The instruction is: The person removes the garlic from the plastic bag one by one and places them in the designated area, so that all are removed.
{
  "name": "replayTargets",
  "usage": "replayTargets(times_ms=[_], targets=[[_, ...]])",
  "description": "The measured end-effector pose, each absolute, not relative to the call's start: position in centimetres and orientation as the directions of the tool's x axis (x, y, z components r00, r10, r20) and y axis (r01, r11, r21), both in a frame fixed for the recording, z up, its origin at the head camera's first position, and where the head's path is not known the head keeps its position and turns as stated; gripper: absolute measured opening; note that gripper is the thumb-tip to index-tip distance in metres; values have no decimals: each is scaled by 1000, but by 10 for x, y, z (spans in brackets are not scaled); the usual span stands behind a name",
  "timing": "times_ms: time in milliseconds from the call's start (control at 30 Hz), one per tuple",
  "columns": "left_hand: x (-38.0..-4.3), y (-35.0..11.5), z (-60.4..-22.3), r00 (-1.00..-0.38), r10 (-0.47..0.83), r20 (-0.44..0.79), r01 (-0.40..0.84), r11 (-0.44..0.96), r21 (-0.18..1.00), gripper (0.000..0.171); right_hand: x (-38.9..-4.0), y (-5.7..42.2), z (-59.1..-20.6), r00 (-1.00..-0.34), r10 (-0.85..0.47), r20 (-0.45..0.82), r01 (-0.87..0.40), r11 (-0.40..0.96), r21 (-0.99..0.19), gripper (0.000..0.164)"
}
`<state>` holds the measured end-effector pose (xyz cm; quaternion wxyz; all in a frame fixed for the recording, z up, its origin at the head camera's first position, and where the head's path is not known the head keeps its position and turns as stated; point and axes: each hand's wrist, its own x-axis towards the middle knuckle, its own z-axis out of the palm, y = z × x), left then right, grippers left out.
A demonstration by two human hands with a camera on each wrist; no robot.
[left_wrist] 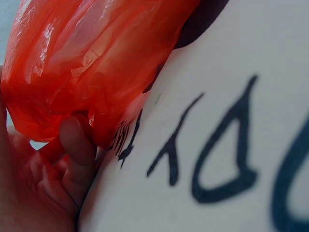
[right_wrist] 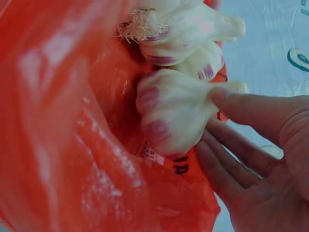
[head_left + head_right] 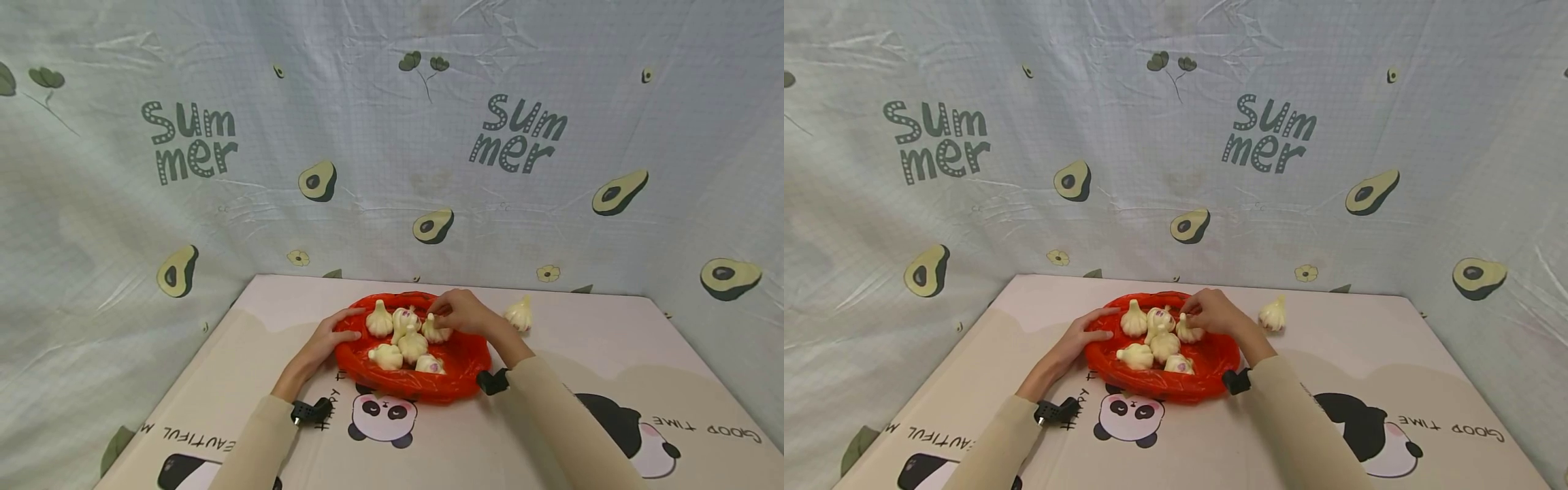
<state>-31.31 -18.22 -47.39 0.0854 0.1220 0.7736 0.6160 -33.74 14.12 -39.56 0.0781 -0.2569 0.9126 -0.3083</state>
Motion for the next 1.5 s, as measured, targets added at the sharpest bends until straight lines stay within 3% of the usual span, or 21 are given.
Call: replayTargets(times_ms=[300,667,1200,1500], targets=[[-313,-183,-474,-956,292,12,76,208,975,56,-334,134,-396,-794,-604,-64,-478,688,-546,20],[-312,-180,-472,-957,290,6,71,214,974,56,-330,130,-399,-803,-578,-146,-414,717,-561,22],[-311,-182,-472,-956,292,9,74,215,974,56,-321,135,-384,-795,-602,-67,-474,688,-549,19],[-311,-182,-473,-956,295,9,76,216,973,57,-318,141,-375,-810,-586,-15,-479,676,-560,31]])
